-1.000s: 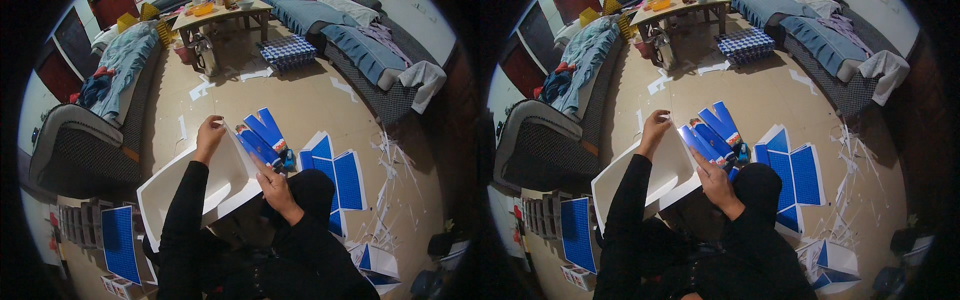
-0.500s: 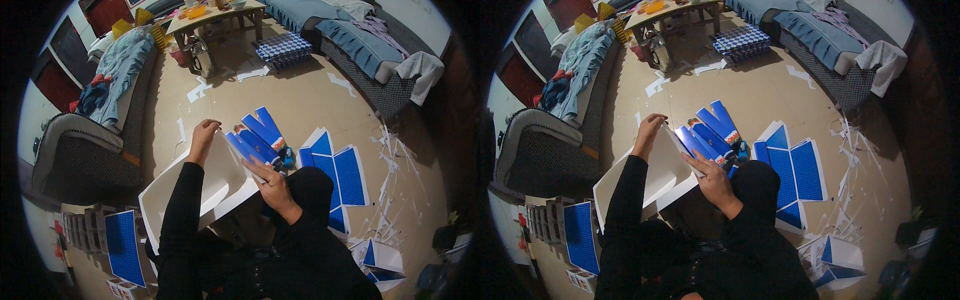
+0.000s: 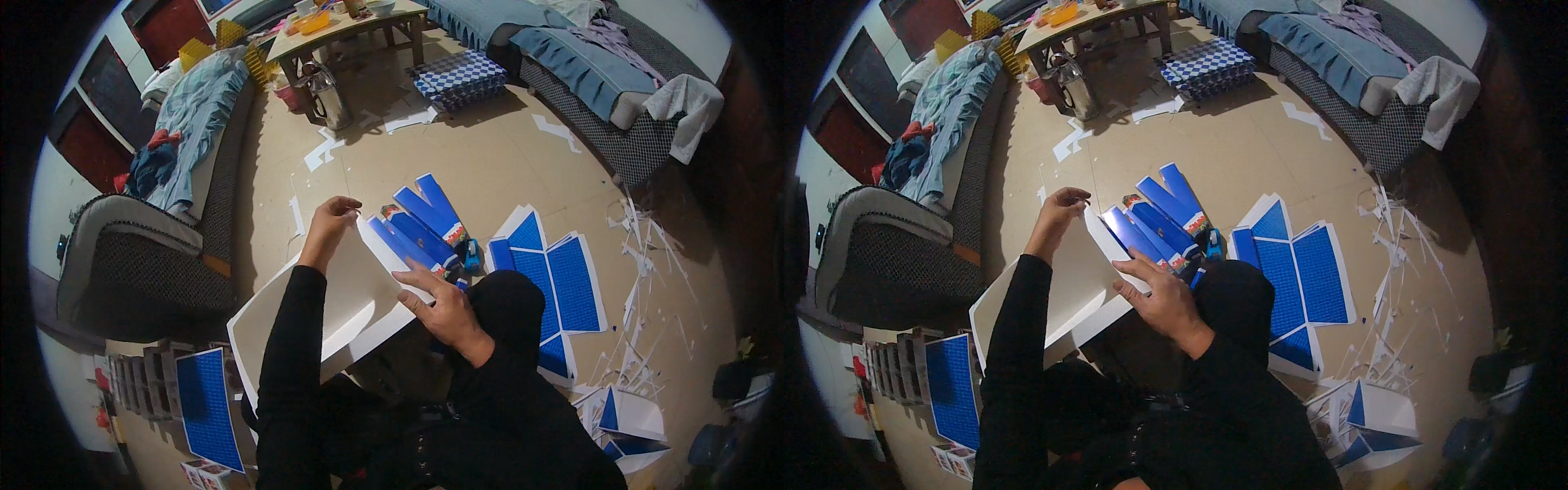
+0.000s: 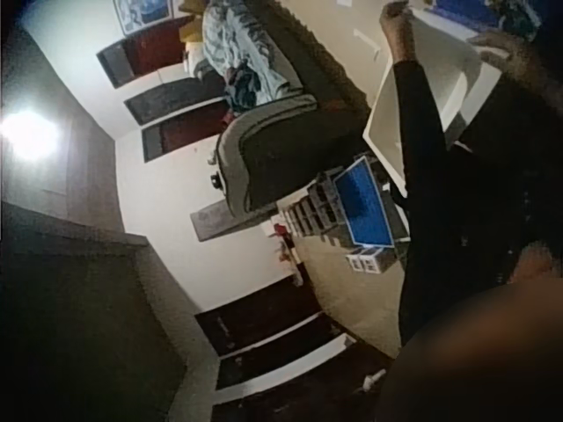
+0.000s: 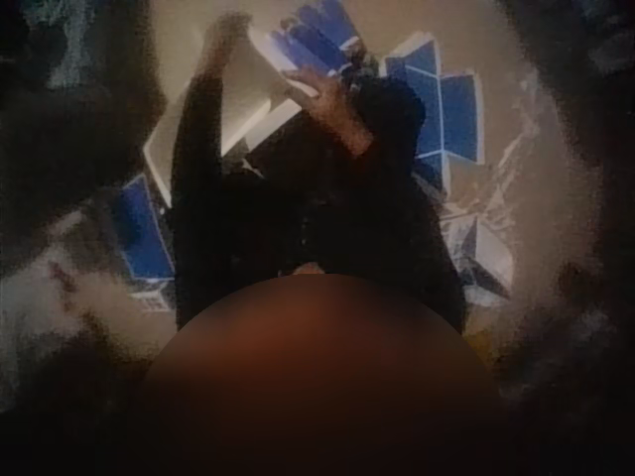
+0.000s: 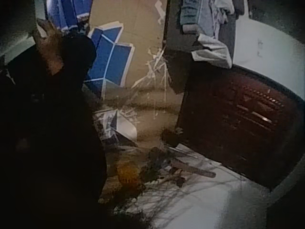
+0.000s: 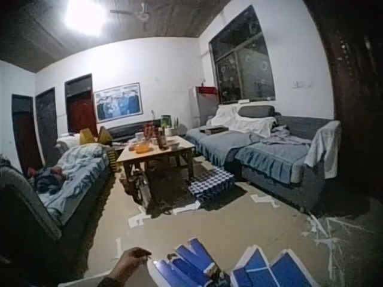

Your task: The person assembles small paper boxes by folding blue and white cardboard pieces and applying adhesive strips to secure the edges. They handle multiple box components, fold them into shape, and stack the finished boxes.

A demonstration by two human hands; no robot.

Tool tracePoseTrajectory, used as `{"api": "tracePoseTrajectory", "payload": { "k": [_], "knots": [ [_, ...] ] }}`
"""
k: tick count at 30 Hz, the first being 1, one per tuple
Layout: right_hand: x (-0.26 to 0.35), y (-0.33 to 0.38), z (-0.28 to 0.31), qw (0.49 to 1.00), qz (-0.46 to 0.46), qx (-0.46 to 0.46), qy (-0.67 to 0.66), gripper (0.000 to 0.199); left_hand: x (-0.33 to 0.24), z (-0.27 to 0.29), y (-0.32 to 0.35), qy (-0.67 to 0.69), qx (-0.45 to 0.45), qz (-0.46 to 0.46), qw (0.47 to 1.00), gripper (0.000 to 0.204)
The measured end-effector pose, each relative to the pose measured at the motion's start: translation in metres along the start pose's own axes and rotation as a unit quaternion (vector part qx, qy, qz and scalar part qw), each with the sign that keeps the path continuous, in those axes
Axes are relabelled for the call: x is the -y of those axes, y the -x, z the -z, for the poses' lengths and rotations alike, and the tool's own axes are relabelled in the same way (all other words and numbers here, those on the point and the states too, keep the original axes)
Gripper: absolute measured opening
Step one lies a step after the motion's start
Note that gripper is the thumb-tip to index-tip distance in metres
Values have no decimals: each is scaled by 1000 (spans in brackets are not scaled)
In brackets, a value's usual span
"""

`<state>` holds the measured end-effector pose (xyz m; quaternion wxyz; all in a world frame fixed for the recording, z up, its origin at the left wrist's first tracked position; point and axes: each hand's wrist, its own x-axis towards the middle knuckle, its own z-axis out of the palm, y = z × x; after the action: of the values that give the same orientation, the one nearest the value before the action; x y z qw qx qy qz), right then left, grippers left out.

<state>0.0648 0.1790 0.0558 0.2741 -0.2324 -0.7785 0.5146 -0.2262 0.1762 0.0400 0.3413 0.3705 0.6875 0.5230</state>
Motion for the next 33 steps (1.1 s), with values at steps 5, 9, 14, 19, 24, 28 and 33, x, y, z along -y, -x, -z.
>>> {"api": "tracePoseTrajectory", "payload": {
  "k": [5,9,14,19,24,28,33],
  "knots": [
    [-5,-2,4,998,-35,28,-50,38,-13,-6,5,-42,6,-8,999,25],
    [-8,-6,-2,999,-51,7,-12,38,2,-1,2,-15,-25,-32,999,24],
    [10,-50,4,966,-154,141,152,49,-1,-7,6,13,-69,-21,997,22],
    [-14,-89,-16,986,26,114,118,44,-9,-16,10,-34,-97,-34,994,24],
    [-53,-74,-15,955,55,197,217,46,7,-8,8,53,-84,-42,994,23],
    [-45,-19,1,987,-39,130,83,44,8,-9,13,25,-116,-45,992,22],
    [1,-2,4,965,-192,65,-165,44,-7,-14,25,-92,-180,-97,975,17]
  ]
}}
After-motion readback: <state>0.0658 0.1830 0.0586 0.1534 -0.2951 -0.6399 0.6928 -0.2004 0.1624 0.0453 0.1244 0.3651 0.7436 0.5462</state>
